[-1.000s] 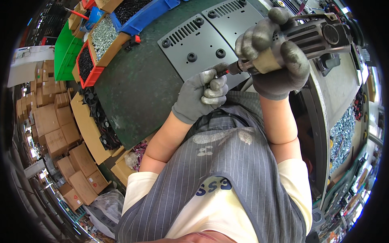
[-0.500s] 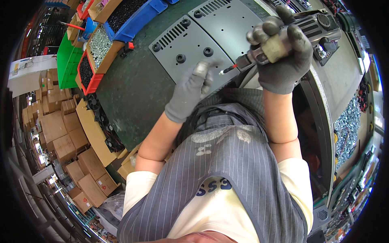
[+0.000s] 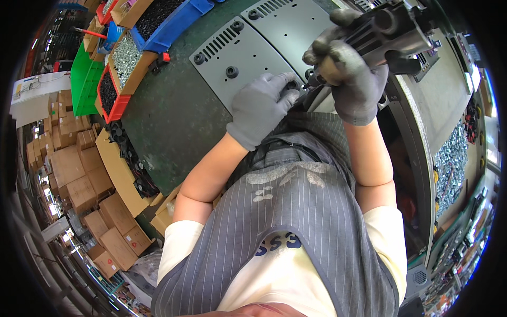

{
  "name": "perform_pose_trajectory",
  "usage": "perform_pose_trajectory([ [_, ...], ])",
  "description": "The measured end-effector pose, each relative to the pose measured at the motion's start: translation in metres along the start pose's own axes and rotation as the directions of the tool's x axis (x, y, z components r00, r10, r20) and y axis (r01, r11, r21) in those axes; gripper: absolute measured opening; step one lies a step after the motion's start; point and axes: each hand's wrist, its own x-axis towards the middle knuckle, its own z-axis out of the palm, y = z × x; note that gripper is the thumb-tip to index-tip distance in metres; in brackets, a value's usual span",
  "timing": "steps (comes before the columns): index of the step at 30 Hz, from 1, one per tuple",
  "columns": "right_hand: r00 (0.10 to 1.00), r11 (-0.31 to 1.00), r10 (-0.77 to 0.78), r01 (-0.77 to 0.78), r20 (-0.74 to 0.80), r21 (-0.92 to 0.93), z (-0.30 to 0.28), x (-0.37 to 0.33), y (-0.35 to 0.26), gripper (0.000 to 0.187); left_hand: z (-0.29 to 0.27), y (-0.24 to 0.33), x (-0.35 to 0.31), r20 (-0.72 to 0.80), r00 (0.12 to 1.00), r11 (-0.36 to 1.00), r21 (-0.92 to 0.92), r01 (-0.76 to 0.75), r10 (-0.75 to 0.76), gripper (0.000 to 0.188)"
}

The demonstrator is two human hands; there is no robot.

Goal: Assembling an electronic equipment chassis by installing rubber grommets and fans, then securing them with a pneumatic screwdriver.

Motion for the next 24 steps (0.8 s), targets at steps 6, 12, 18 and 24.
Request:
perform_pose_trajectory([
  [6,0.994,0.985,0.056,-0.039,0.099,-0.167,0.017,0.004,0.009,0.041,0.009,-0.002,0.001,0.014,1.000,0.999,0.049,0.013,-0.013,0.030],
  [12,0.981,0.987,0.132,-0.117,0.141,-0.111,0.012,0.010,0.011,0.042,0.004,-0.004,0.003,0.115,0.992,0.998,0.022,0.054,-0.056,0.032],
  [18,0.953,0.973,0.209,-0.181,0.217,-0.141,0.016,0.009,0.022,0.041,0.007,-0.009,0.002,0.060,0.998,0.999,0.030,-0.018,0.016,0.034],
  [24,0.915,0.935,0.336,-0.297,0.221,-0.194,0.005,0.009,0.030,0.040,0.010,-0.008,0.005,0.026,0.999,0.997,0.075,-0.035,0.033,0.032],
])
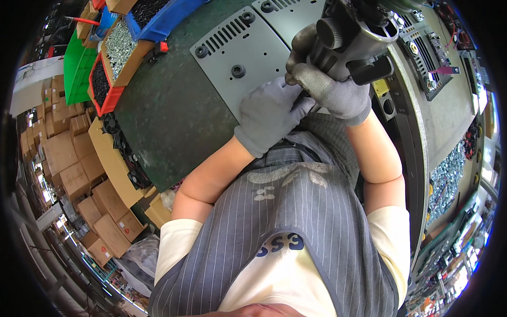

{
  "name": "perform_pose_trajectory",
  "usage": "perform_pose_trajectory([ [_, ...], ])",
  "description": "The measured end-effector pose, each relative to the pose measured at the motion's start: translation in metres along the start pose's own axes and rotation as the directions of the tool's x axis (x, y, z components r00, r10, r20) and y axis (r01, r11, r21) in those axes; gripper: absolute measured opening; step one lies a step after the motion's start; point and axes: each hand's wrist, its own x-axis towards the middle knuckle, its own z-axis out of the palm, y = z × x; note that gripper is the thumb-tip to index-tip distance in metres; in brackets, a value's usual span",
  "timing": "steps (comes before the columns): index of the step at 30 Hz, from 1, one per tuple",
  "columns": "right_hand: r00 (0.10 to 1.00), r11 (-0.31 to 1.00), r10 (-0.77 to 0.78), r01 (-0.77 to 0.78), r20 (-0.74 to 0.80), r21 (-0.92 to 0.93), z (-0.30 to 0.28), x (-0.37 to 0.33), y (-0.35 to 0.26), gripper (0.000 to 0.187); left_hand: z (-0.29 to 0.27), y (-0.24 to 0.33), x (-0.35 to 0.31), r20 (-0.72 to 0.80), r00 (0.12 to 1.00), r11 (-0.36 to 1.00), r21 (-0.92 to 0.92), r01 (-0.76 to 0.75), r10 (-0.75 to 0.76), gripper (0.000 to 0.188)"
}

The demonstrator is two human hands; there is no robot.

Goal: Assembling an electronic equipment chassis by installing rubber grommets and fans, then securing them with a pneumatic screwdriver.

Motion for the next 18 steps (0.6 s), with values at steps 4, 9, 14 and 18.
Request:
perform_pose_trajectory([
  [4,0.999,0.997,0.019,-0.015,0.045,-0.071,0.002,0.001,0.000,0.047,-0.011,0.003,0.003,0.105,0.993,0.999,0.000,0.046,-0.046,0.032],
  [9,0.995,1.000,0.009,-0.007,0.102,-0.020,0.005,0.012,-0.009,0.044,-0.024,-0.030,0.009,0.148,0.967,0.609,-0.754,0.247,-0.208,0.033],
  [14,0.961,0.966,-0.255,0.258,0.104,-0.014,0.004,0.017,-0.019,0.051,-0.045,-0.047,-0.002,0.401,0.886,-0.601,-0.776,0.193,-0.233,0.028],
  [18,0.937,0.935,-0.337,0.321,0.096,0.153,0.004,0.018,-0.024,0.052,-0.041,-0.046,-0.014,0.380,0.883,-0.521,-0.831,0.196,-0.274,0.028],
])
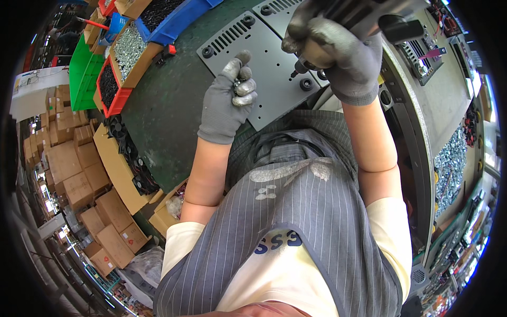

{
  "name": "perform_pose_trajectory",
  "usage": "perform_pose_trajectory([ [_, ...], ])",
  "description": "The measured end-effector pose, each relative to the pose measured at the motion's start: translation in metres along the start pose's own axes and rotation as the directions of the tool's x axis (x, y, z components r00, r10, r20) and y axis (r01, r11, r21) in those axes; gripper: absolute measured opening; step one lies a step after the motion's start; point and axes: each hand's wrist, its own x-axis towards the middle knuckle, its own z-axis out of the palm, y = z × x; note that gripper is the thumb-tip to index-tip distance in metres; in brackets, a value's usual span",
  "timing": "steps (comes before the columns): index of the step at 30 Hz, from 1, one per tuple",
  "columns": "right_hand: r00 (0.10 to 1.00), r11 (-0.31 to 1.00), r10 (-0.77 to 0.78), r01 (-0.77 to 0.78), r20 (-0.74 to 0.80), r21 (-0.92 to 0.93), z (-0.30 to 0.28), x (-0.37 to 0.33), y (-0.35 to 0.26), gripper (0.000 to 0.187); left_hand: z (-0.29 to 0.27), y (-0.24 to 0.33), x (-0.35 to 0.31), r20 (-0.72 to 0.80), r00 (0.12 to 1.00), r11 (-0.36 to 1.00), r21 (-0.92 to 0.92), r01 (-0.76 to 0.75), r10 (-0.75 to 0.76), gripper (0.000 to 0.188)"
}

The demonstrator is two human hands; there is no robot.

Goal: Assembling an electronic equipment chassis by installing rubber grommets and fans, then securing them with a pneumatic screwdriver.

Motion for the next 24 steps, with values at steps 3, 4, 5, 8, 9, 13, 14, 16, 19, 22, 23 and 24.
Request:
perform_pose_trajectory([
  [3,0.987,0.994,0.111,-0.109,-0.113,0.024,0.020,-0.005,-0.010,0.055,0.001,-0.008,-0.007,0.008,1.000,1.000,0.028,0.006,-0.007,0.030],
  [4,0.996,1.000,-0.020,0.020,-0.092,0.007,0.025,-0.003,-0.004,0.056,0.001,-0.011,-0.010,-0.002,0.998,0.998,0.017,0.056,-0.056,0.030],
  [5,0.996,1.000,-0.017,0.018,-0.083,0.010,0.030,-0.004,-0.005,0.056,0.001,-0.015,-0.012,-0.010,0.994,0.994,0.005,0.105,-0.105,0.031],
  [8,0.998,0.989,0.028,-0.021,-0.050,0.150,0.037,-0.006,-0.004,0.057,-0.002,-0.025,-0.016,0.017,0.990,0.990,-0.015,0.140,-0.140,0.030],
  [9,0.999,0.988,0.030,-0.023,-0.042,0.151,0.039,-0.006,-0.001,0.057,-0.004,-0.026,-0.017,0.056,0.986,0.986,-0.037,0.160,-0.158,0.030],
  [13,0.999,0.990,-0.052,0.052,-0.001,0.130,0.045,-0.005,0.002,0.056,-0.007,-0.022,-0.023,0.189,0.964,0.950,-0.215,0.225,-0.186,0.028],
  [14,0.998,0.990,-0.063,0.062,0.001,0.125,0.046,-0.005,0.003,0.055,-0.006,-0.022,-0.023,0.191,0.965,0.950,-0.217,0.222,-0.182,0.028],
  [16,0.997,0.989,-0.078,0.074,0.029,0.125,0.047,-0.006,0.004,0.053,-0.005,-0.021,-0.025,0.265,0.947,0.929,-0.268,0.255,-0.184,0.028],
  [19,0.999,0.988,-0.049,0.050,-0.012,0.149,0.055,-0.008,0.002,0.052,-0.005,-0.021,-0.027,0.208,0.958,0.939,-0.240,0.244,-0.196,0.031],
  [22,0.988,0.971,-0.114,0.088,0.106,0.221,0.045,-0.004,0.005,0.053,-0.007,-0.022,-0.029,0.300,0.936,0.954,-0.171,0.245,-0.186,0.032],
  [23,0.979,0.954,-0.136,0.088,0.153,0.287,0.043,-0.004,0.004,0.053,-0.006,-0.022,-0.031,0.301,0.935,0.954,-0.170,0.249,-0.190,0.032],
  [24,0.990,0.931,-0.091,0.047,0.105,0.363,0.040,-0.005,0.003,0.054,-0.004,-0.021,-0.034,0.304,0.933,0.972,-0.075,0.224,-0.192,0.033],
])
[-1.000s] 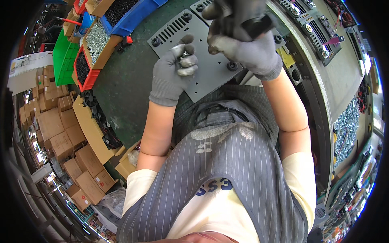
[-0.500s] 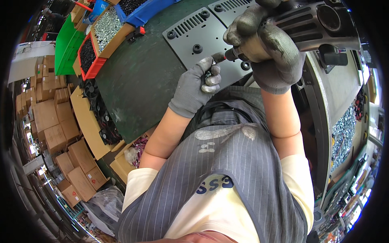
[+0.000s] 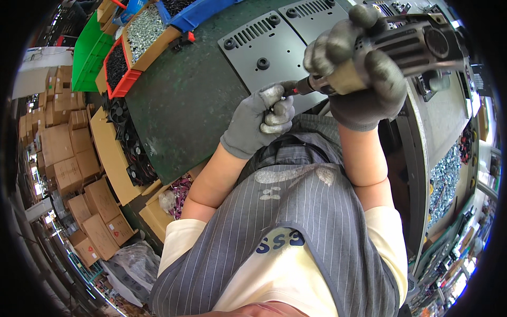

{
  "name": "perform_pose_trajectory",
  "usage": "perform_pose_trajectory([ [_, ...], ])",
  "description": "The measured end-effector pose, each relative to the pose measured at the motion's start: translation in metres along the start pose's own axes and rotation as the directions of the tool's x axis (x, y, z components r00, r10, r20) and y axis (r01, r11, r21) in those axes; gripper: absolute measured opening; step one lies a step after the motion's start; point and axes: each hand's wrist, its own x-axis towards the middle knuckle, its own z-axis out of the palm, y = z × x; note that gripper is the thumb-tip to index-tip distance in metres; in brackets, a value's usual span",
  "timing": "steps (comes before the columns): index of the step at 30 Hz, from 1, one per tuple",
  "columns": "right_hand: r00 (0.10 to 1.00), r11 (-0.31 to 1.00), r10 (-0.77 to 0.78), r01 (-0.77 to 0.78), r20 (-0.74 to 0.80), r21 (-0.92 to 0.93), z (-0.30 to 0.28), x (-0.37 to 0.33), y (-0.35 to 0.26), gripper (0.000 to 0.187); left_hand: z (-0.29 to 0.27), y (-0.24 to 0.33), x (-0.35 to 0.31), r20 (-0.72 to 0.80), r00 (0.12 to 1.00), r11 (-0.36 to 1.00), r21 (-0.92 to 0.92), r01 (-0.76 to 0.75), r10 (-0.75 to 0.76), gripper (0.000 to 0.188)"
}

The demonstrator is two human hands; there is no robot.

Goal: Assembling an electronic equipment chassis by installing rubber grommets and fans, then securing them with a pneumatic screwdriver.

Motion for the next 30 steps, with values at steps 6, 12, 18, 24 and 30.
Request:
perform_pose_trajectory([
  [6,0.836,0.999,0.041,-0.019,-0.547,0.047,-0.004,-0.007,-0.008,0.053,-0.008,0.022,0.003,-0.130,0.897,0.395,0.917,-0.054,0.423,0.040],
  [12,0.882,0.998,0.055,-0.066,-0.467,-0.006,-0.003,-0.020,-0.003,0.057,-0.038,0.048,0.024,0.191,0.736,-0.477,0.856,0.198,0.649,0.036],
  [18,0.903,0.968,0.102,-0.188,-0.418,-0.169,0.016,-0.024,-0.004,0.060,-0.033,0.045,0.000,0.102,0.727,-0.318,0.934,0.166,0.679,0.030],
  [24,0.927,0.931,0.151,-0.251,-0.344,-0.266,0.024,-0.034,-0.005,0.059,-0.021,0.016,-0.063,0.014,0.722,-0.182,0.971,0.155,0.692,0.033],
  [30,0.943,0.922,0.120,-0.221,-0.309,-0.318,0.025,-0.034,0.011,0.055,-0.017,-0.011,-0.065,0.012,0.754,-0.156,0.980,0.121,0.656,0.035],
])
